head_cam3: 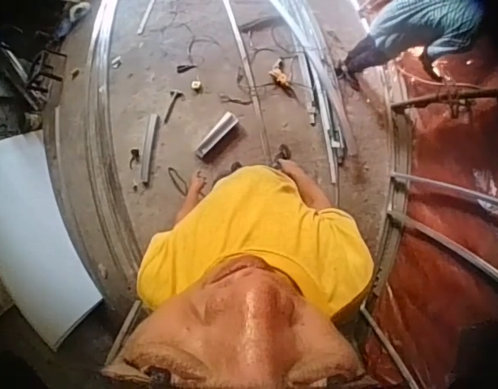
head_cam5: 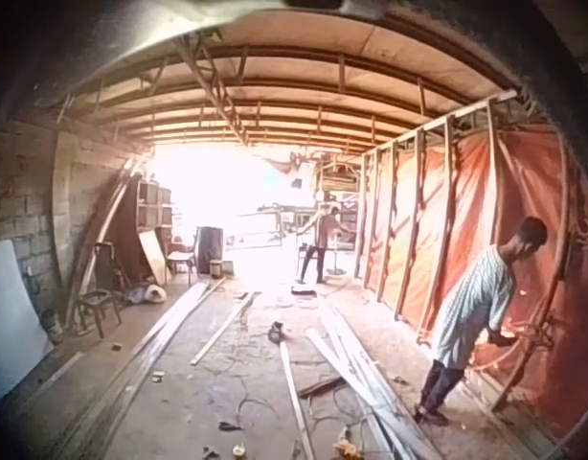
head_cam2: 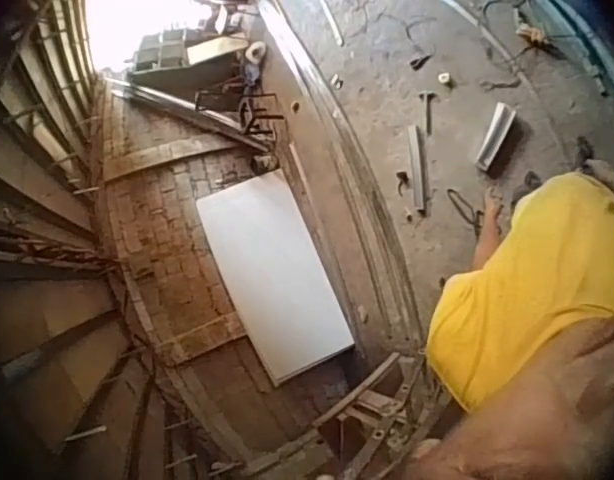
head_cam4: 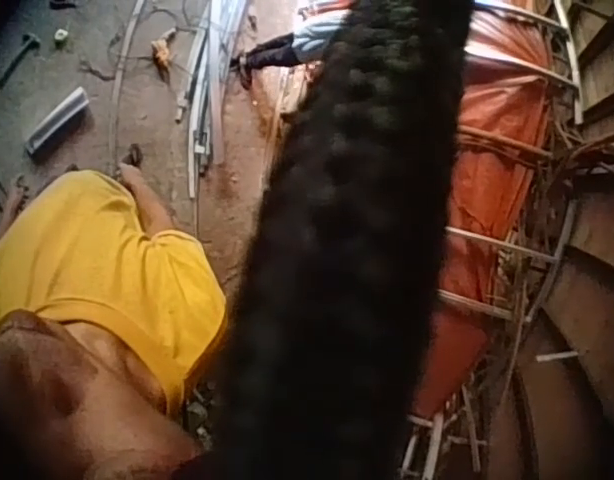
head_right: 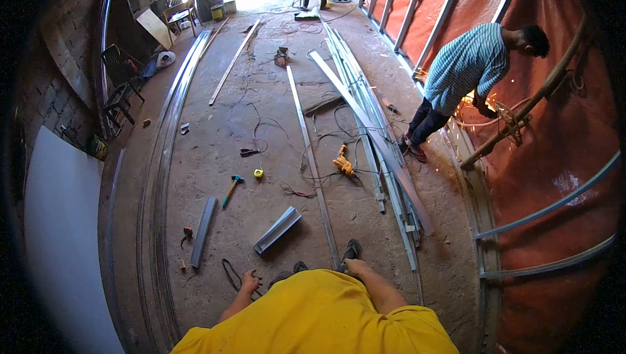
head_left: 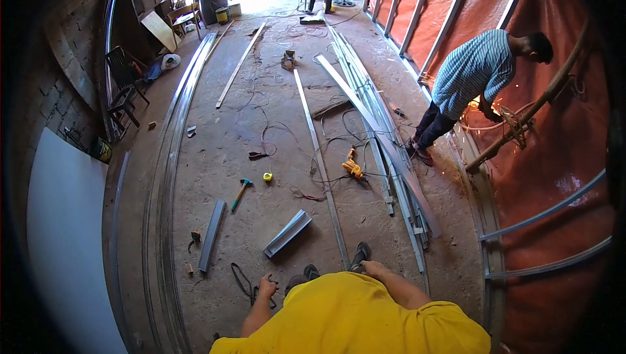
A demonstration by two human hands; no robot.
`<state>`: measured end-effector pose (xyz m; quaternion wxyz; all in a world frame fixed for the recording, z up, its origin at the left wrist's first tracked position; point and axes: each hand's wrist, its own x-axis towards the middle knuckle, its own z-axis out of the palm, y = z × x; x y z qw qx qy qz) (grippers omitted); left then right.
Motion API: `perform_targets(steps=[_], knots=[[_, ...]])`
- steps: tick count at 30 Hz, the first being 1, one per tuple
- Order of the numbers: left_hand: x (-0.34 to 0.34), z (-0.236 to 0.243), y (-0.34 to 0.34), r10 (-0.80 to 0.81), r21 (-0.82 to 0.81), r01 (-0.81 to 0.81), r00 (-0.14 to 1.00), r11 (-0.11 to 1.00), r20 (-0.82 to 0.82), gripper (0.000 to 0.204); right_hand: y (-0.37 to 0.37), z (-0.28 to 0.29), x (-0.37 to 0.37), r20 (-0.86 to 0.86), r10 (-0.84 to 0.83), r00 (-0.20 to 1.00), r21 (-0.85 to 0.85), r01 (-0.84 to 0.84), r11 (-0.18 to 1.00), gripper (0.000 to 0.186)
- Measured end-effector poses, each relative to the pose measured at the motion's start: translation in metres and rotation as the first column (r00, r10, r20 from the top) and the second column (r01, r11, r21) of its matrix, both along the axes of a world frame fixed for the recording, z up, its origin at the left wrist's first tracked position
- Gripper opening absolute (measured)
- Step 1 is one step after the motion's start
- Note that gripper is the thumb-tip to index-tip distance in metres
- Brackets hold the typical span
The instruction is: The recorder is installing metal wall studs for a frame while an assistant cuts metal pieces with an angle grinder.
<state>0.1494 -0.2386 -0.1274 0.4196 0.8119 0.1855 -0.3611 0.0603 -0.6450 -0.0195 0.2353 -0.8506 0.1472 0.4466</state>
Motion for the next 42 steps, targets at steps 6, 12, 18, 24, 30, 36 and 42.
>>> perform_targets(steps=[6,12,18,24,30,36,42], knots=[[-0.005,0.006,0.001,0.021,-0.034,-0.021,1.000,0.999,0.021,0.056,0.011,0.033,0.007,-0.043,-0.031,0.999,-0.019,0.031,0.999,0.052],[-0.003,0.024,-0.007,-0.015,-0.022,0.015,1.000,1.000,0.004,0.057,0.009,0.023,0.006,-0.061,-0.026,0.998,-0.019,0.025,1.000,0.049],[-0.009,0.006,0.002,0.004,-0.018,-0.004,1.000,1.000,-0.004,0.058,0.009,0.014,0.003,-0.022,-0.007,1.000,-0.024,0.007,1.000,0.050],[-0.011,0.012,0.000,-0.025,-0.018,0.026,0.999,1.000,0.026,0.056,0.009,0.021,0.006,-0.051,-0.015,0.999,-0.008,0.015,1.000,0.048],[-0.016,0.008,0.001,0.037,-0.047,-0.037,0.999,0.998,-0.003,0.056,0.008,0.011,0.003,-0.035,0.019,0.999,-0.020,-0.019,1.000,0.048],[-0.017,0.005,0.000,-0.034,-0.001,0.034,0.998,0.999,0.045,0.055,0.008,0.008,0.000,0.010,0.001,1.000,-0.021,-0.001,1.000,0.039],[-0.018,0.010,0.000,-0.025,-0.031,0.026,0.999,0.999,0.041,0.054,0.008,0.004,0.001,-0.009,0.012,1.000,-0.021,-0.012,1.000,0.043]])
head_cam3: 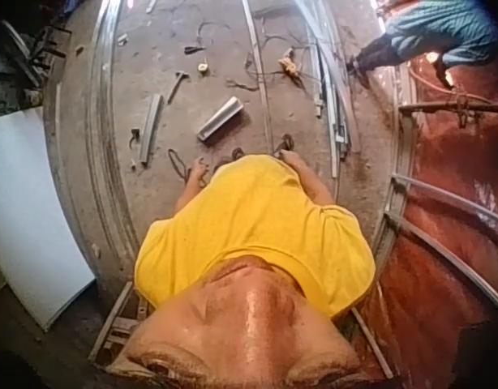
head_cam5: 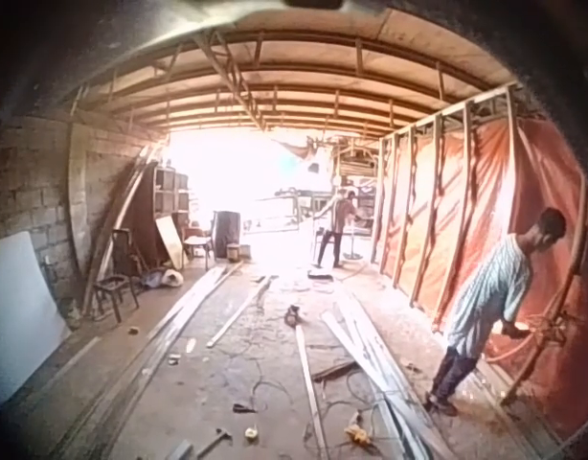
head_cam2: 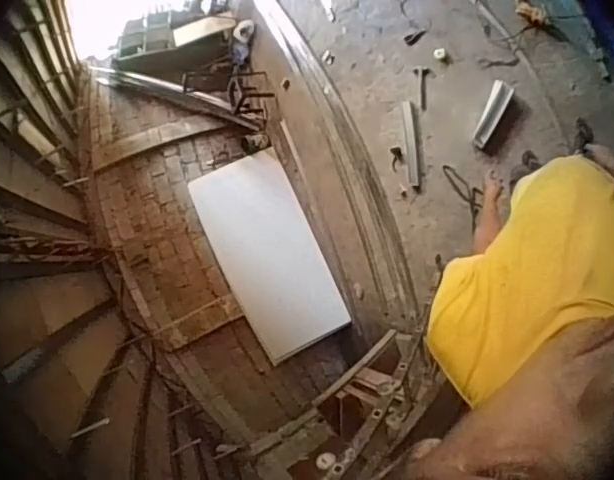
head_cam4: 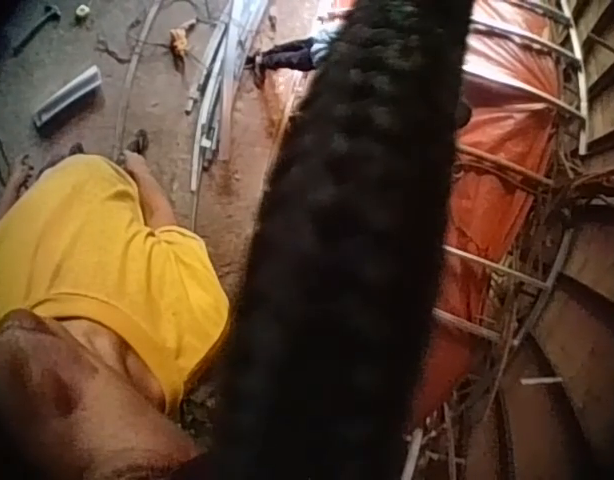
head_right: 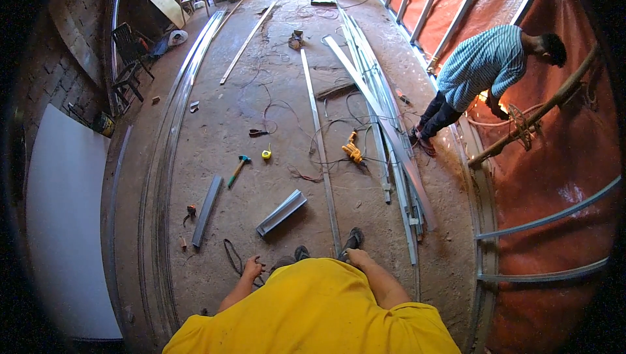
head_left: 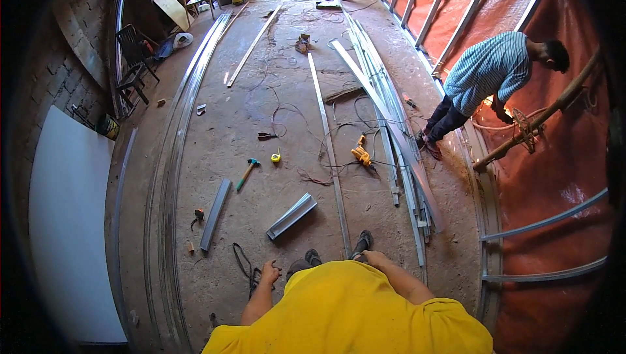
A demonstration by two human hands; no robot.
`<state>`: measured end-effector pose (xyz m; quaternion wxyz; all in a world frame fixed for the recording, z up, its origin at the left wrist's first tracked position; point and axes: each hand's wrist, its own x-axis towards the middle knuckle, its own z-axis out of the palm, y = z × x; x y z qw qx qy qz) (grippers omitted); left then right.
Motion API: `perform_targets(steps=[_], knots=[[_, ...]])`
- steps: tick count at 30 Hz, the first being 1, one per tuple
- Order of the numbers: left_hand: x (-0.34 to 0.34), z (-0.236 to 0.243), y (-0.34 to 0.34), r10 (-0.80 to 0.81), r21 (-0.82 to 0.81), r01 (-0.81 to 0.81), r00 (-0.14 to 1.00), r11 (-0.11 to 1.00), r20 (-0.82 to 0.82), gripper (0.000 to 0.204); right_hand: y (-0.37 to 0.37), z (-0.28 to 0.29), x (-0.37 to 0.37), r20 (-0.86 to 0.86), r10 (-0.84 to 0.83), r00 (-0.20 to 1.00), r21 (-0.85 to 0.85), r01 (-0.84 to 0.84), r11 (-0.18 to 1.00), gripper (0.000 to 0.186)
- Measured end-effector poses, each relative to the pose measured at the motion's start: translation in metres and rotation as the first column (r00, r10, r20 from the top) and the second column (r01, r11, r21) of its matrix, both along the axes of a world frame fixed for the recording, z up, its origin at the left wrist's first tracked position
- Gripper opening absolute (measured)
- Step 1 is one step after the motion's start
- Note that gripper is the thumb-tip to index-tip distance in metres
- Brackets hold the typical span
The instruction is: The recorder is installing metal wall studs for a frame while an assistant cuts metal pieces with an angle grinder.
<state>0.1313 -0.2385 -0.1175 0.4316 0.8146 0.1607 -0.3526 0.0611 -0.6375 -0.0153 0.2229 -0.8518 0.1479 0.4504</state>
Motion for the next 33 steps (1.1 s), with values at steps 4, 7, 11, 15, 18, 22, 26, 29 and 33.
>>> perform_targets(steps=[4,7,11,15,18,22,26,29,33], knots=[[0.001,0.006,-0.003,-0.013,0.010,0.013,0.999,1.000,-0.037,0.053,0.001,0.005,-0.002,0.028,-0.010,1.000,-0.011,0.010,1.000,0.043],[0.000,0.015,-0.006,-0.004,0.013,0.005,0.998,1.000,-0.058,0.054,0.001,0.010,0.003,-0.067,-0.052,0.996,0.034,0.054,0.998,0.054],[-0.004,0.010,-0.004,0.013,0.017,-0.012,0.998,1.000,-0.069,0.056,0.005,0.024,0.004,-0.045,-0.033,0.998,0.010,0.034,0.999,0.052],[-0.004,0.020,-0.009,0.006,-0.007,-0.007,0.996,1.000,-0.094,0.056,0.000,0.004,-0.001,-0.030,-0.034,0.999,-0.005,0.034,0.999,0.046],[-0.009,0.020,-0.008,0.026,-0.025,-0.029,0.994,0.999,-0.109,0.057,-0.004,-0.014,-0.007,0.012,-0.005,1.000,0.001,0.005,1.000,0.042],[-0.009,0.024,-0.009,0.018,-0.032,-0.022,0.994,0.999,-0.108,0.057,-0.002,-0.006,-0.006,0.039,-0.008,0.999,0.000,0.008,1.000,0.043],[-0.012,0.014,-0.006,-0.010,-0.003,0.010,0.993,1.000,-0.116,0.056,-0.003,-0.011,-0.008,0.041,-0.008,0.999,0.009,0.007,1.000,0.044],[-0.011,0.017,-0.006,0.006,-0.009,-0.007,0.989,1.000,-0.146,0.056,0.001,0.003,-0.008,0.035,-0.012,0.999,-0.006,0.012,1.000,0.044],[-0.013,0.009,-0.003,-0.018,-0.013,0.017,0.993,1.000,-0.115,0.056,0.002,0.008,-0.007,0.059,-0.029,0.998,-0.009,0.030,1.000,0.044]])
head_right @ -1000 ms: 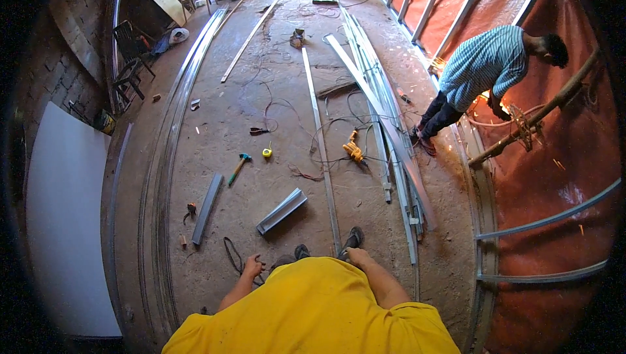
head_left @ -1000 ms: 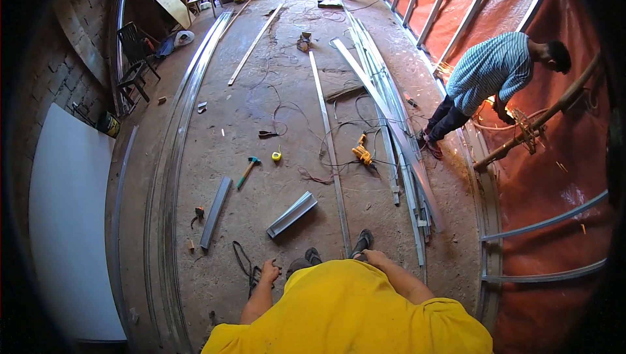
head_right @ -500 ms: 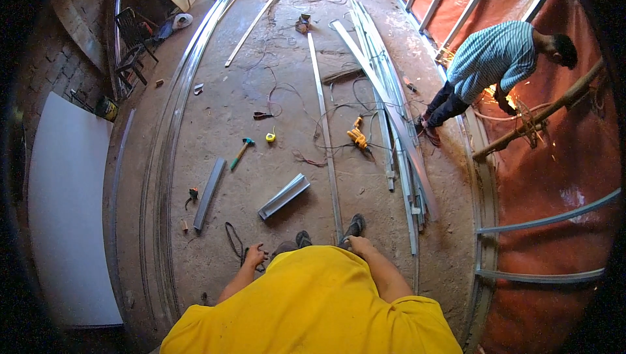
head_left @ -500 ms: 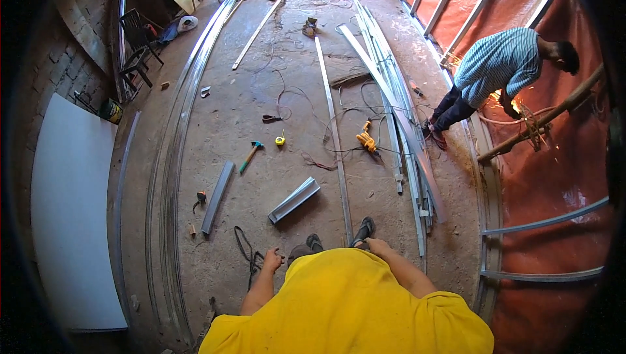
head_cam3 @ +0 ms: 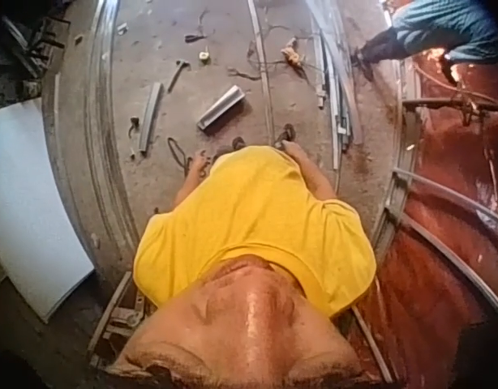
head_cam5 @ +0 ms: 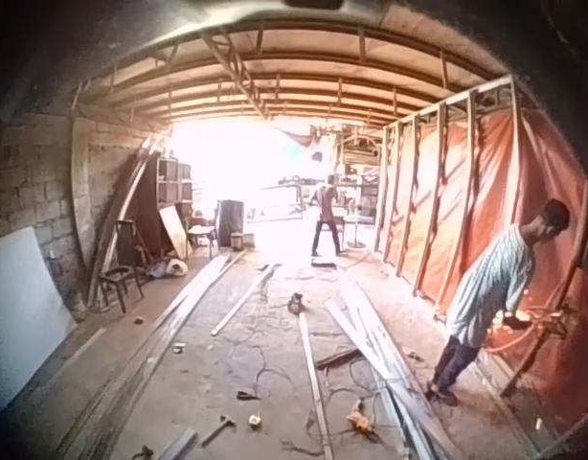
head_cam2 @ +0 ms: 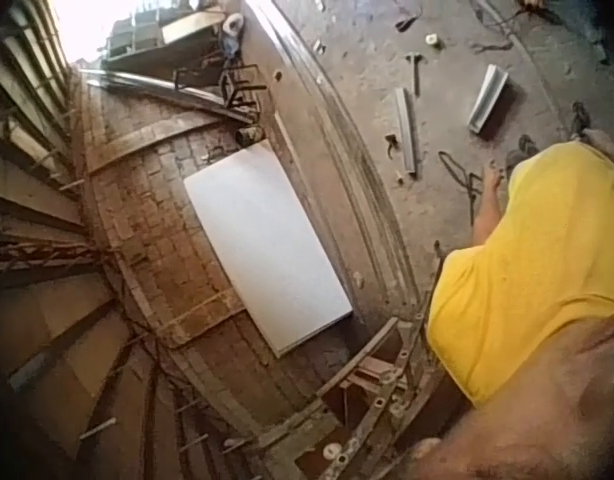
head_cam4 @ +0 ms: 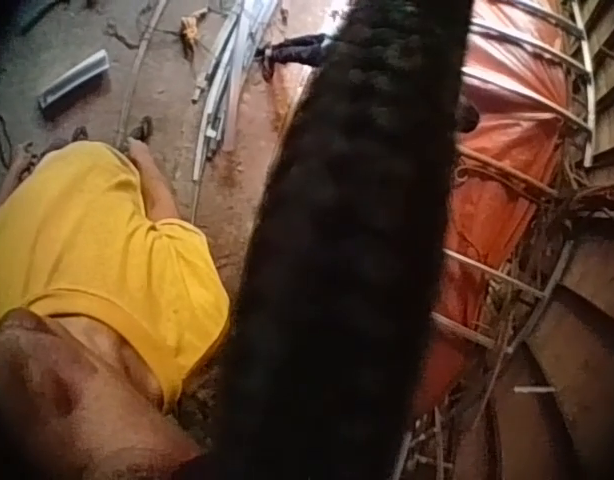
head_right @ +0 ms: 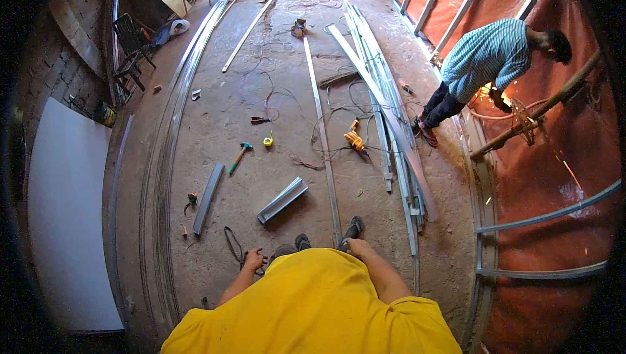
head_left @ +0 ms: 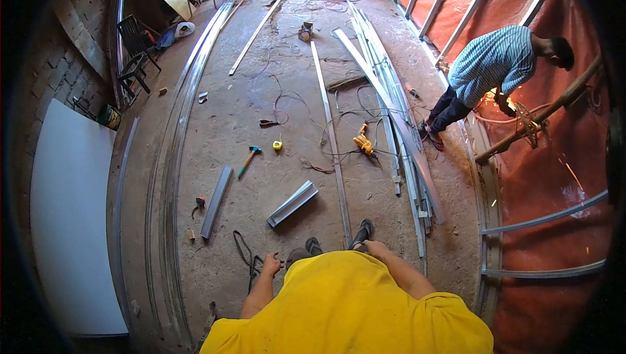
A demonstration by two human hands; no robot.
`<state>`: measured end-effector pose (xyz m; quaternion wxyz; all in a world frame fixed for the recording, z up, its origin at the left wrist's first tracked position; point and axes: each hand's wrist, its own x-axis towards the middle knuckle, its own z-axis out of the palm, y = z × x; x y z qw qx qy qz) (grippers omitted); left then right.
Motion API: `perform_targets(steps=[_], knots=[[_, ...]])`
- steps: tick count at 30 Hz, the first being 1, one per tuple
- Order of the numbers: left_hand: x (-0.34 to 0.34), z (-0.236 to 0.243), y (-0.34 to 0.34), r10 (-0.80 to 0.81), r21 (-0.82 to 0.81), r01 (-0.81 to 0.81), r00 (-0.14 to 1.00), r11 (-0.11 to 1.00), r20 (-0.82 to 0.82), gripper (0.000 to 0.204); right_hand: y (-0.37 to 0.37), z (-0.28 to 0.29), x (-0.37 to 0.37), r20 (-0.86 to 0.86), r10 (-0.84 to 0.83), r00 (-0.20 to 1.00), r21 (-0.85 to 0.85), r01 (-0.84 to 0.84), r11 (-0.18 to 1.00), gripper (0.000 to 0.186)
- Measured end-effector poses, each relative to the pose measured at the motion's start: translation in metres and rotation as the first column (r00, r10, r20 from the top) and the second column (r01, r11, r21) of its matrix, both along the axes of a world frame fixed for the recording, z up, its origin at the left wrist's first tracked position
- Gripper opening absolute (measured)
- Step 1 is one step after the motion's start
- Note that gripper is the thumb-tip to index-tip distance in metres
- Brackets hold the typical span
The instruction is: The recorder is installing metal wall studs for a frame while an assistant cuts metal pieces with an angle grinder.
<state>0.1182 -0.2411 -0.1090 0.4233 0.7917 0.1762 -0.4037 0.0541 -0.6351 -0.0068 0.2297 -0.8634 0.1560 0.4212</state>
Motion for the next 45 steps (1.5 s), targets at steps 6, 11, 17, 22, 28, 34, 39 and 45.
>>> perform_targets(steps=[6,11,17,22,28,34,39,45], knots=[[0.000,-0.008,0.002,0.003,-0.003,-0.003,1.000,1.000,-0.026,0.055,-0.008,-0.024,-0.003,-0.077,0.039,0.996,0.038,-0.037,0.999,0.057],[0.002,0.016,-0.009,0.012,-0.001,-0.012,0.999,1.000,-0.033,0.057,0.000,-0.001,-0.002,-0.046,-0.053,0.998,0.013,0.053,0.998,0.036],[0.001,0.001,-0.005,0.048,-0.010,-0.048,0.999,0.999,-0.027,0.057,-0.002,-0.011,0.001,-0.064,-0.003,0.998,0.029,0.005,1.000,0.040],[0.003,-0.009,-0.005,0.038,-0.062,-0.039,0.999,0.997,-0.014,0.056,-0.007,-0.028,0.005,0.121,-0.021,0.992,0.022,0.018,1.000,0.046],[0.001,-0.011,0.001,0.069,-0.040,-0.071,0.996,0.997,-0.048,0.055,0.038,0.134,0.104,0.733,-0.267,0.626,0.387,-0.060,0.920,0.046],[0.006,0.012,-0.005,0.032,0.013,-0.032,0.999,0.999,-0.020,0.055,0.053,0.390,0.066,1.000,0.008,-0.005,-0.009,-0.479,0.878,0.023],[0.011,-0.002,-0.004,-0.021,-0.002,0.021,1.000,1.000,-0.005,0.056,0.083,0.431,0.073,0.416,-0.515,-0.749,-0.399,-0.660,0.637,0.051],[0.009,-0.024,-0.003,0.067,-0.065,-0.068,0.998,0.996,-0.018,0.055,0.104,0.452,0.084,0.325,-0.508,-0.798,-0.628,-0.584,0.515,0.009]])
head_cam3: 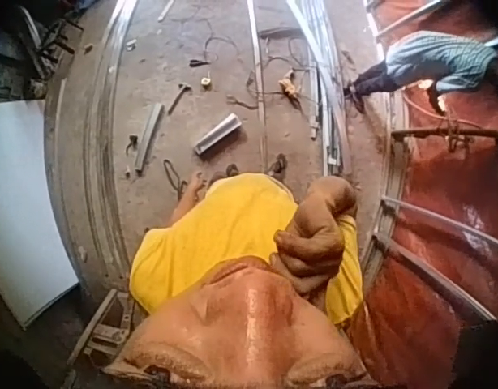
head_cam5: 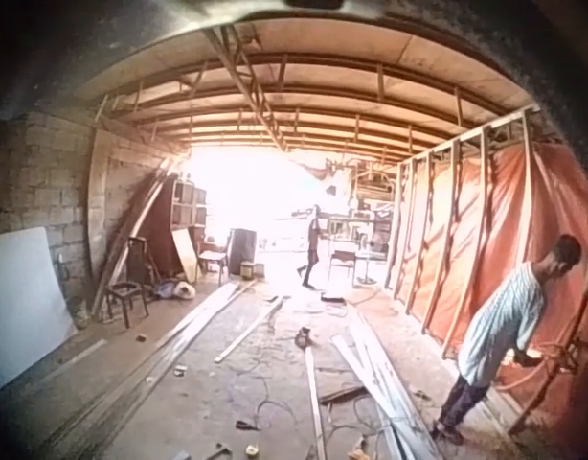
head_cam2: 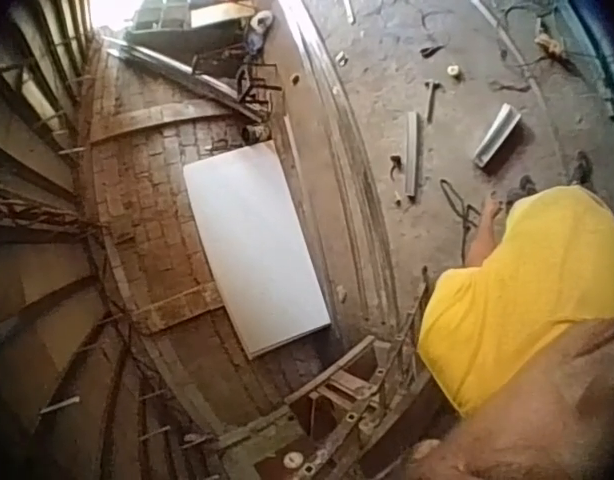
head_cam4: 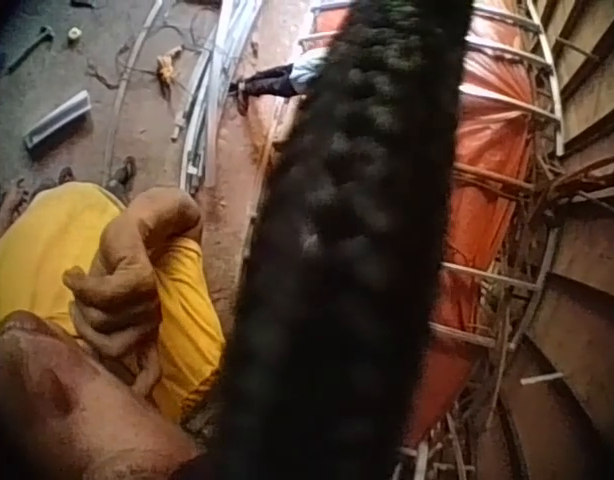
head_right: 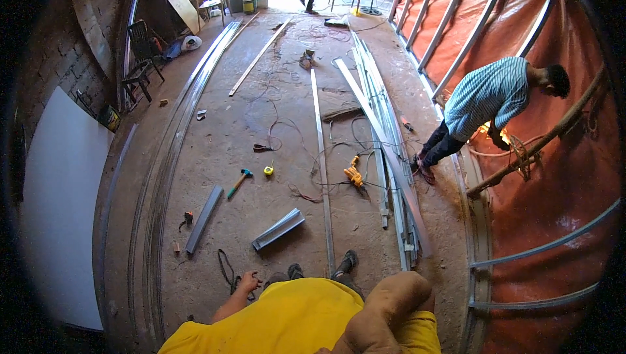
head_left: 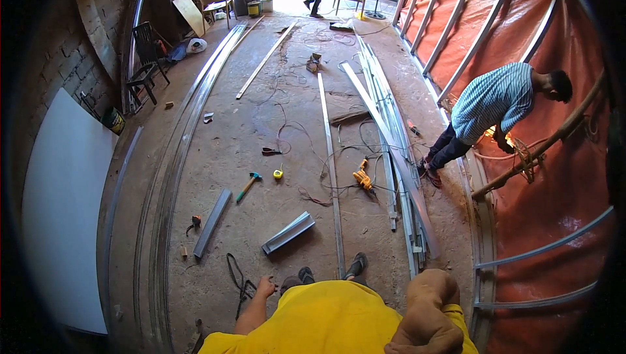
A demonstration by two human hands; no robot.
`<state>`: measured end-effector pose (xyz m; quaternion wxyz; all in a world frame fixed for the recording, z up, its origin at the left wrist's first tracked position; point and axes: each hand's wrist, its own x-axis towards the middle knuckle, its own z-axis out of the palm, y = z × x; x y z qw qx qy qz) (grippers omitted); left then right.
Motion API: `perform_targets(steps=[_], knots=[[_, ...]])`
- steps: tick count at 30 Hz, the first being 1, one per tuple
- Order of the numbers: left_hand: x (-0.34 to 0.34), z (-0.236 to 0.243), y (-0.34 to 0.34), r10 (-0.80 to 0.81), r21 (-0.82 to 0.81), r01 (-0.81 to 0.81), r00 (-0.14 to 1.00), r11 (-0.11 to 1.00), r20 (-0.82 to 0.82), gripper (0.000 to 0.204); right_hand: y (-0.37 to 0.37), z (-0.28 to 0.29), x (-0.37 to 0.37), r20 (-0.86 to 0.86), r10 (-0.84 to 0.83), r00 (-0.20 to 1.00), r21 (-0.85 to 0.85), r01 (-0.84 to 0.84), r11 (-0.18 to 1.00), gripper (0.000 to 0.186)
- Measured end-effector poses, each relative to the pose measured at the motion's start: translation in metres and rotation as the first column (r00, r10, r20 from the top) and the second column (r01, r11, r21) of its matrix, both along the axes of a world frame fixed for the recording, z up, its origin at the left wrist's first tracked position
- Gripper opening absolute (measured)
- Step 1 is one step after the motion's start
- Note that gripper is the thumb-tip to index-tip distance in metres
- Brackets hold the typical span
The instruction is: The recorder is installing metal wall studs for a frame while an assistant cuts metal pieces with an angle grinder.
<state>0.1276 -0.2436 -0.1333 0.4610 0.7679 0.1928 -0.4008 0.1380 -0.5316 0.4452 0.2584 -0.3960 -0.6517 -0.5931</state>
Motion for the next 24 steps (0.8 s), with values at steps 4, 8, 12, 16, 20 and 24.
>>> perform_targets(steps=[4,8,12,16,20,24], knots=[[0.001,0.024,-0.005,-0.050,0.072,0.050,0.999,0.996,0.003,0.055,0.002,-0.016,0.006,-0.020,0.032,0.999,-0.056,-0.033,0.998,0.005],[0.003,0.025,-0.005,-0.061,0.081,0.061,0.998,0.995,-0.001,0.054,0.006,-0.025,0.002,-0.057,-0.088,0.994,-0.001,0.089,0.996,0.006],[-0.003,0.010,0.005,-0.078,0.074,0.076,0.997,0.994,0.022,0.054,0.008,-0.029,0.006,-0.104,-0.022,0.994,0.040,0.027,0.999,0.005],[0.006,0.022,-0.002,-0.082,0.112,0.080,0.997,0.991,0.011,0.053,0.007,-0.027,0.008,-0.151,0.018,0.988,0.002,-0.018,1.000,0.009],[0.002,0.022,0.002,-0.045,0.095,0.046,0.999,0.994,-0.007,0.052,0.005,-0.050,0.008,-0.254,-0.211,0.944,-0.033,0.210,0.977,0.023],[0.003,0.016,0.002,-0.057,0.101,0.056,0.998,0.993,0.005,0.051,-0.016,-0.079,0.009,-0.634,-0.401,0.660,-0.392,0.173,0.904,0.011]])
